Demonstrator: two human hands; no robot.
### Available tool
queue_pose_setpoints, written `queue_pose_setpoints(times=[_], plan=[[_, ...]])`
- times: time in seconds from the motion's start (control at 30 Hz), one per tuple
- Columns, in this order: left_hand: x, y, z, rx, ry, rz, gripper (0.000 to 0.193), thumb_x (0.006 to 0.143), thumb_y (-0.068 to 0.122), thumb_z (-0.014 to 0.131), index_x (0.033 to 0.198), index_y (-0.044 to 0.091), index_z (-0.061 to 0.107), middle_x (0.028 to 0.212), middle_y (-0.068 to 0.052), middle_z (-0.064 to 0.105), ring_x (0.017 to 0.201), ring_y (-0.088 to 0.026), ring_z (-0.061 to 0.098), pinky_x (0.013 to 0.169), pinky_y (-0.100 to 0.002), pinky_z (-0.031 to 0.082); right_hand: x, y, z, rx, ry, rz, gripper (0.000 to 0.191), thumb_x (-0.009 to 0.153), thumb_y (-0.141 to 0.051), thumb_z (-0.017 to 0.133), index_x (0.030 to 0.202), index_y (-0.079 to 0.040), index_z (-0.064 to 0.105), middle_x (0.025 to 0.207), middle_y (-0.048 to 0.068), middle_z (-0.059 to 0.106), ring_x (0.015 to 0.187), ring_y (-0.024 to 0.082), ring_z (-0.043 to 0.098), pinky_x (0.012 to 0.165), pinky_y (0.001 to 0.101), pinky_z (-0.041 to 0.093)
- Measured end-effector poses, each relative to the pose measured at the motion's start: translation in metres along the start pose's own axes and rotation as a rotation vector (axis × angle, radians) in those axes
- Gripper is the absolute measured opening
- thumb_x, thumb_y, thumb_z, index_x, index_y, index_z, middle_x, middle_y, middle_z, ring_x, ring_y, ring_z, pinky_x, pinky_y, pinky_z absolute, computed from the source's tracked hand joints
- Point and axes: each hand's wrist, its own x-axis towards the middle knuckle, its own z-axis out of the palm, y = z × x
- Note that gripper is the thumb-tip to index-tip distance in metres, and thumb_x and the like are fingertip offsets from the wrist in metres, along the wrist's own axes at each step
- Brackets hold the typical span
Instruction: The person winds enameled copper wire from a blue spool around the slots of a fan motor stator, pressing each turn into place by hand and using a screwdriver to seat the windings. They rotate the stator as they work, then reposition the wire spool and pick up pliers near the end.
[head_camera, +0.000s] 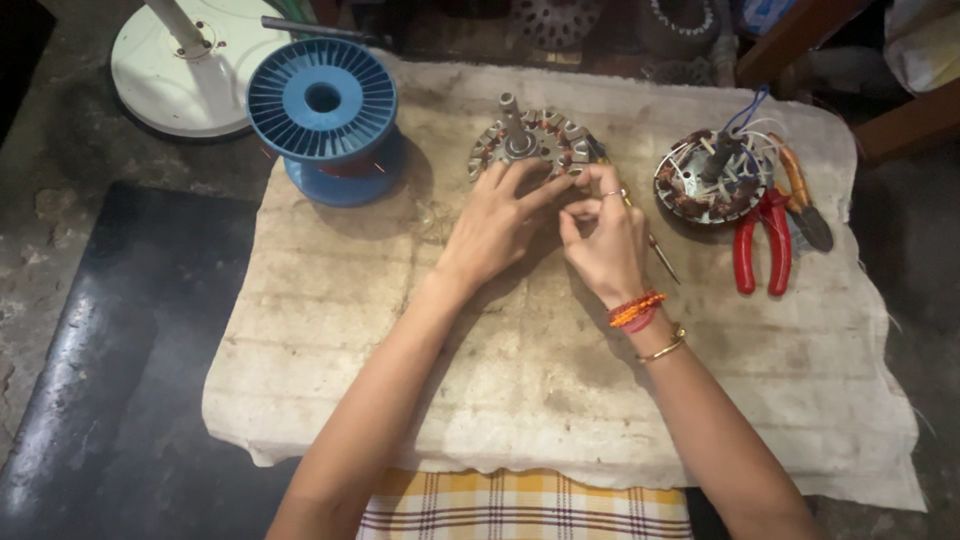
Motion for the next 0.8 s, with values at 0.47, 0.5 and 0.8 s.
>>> queue_pose_setpoints(times=[0.47, 0.5, 0.8], plan=[[-0.001, 0.0, 0.003, -0.091, 0.045, -0.052, 0.051, 0.086, 0.006, 0.075, 0.136, 0.014, 0.068, 0.138, -0.011, 0.059, 0.121, -0.032, 0.054, 0.105, -0.042, 0.046, 0.001, 0.022, 0.008, -0.116, 0.181, -0.403, 0.026, 0.092, 0.001, 0.078, 0.108, -0.003, 0.058, 0.094, 0.011, 0.074, 0.088, 0.025, 0.076, 0.075, 0.0353, 0.06], [-0.001, -0.001, 0.002, -0.1, 0.054, -0.046, 0.05, 0.086, 0.006, 0.075, 0.135, 0.013, 0.068, 0.138, -0.011, 0.059, 0.121, -0.032, 0.055, 0.106, -0.042, 0.047, 0.002, 0.025, 0.008, -0.138, 0.198, -0.454, 0.026, 0.091, 0.001, 0.079, 0.107, -0.002, 0.059, 0.093, 0.01, 0.074, 0.085, 0.026, 0.074, 0.074, 0.0369, 0.058], [0.001, -0.003, 0.003, -0.195, 0.089, -0.066, 0.052, 0.082, 0.005, 0.077, 0.132, 0.006, 0.066, 0.133, -0.013, 0.066, 0.117, -0.032, 0.06, 0.102, -0.041, 0.051, 0.015, 0.03, 0.013, -0.154, 0.25, -0.517, 0.025, 0.092, 0.001, 0.08, 0.104, -0.003, 0.059, 0.089, 0.009, 0.073, 0.081, 0.026, 0.07, 0.075, 0.0368, 0.054]])
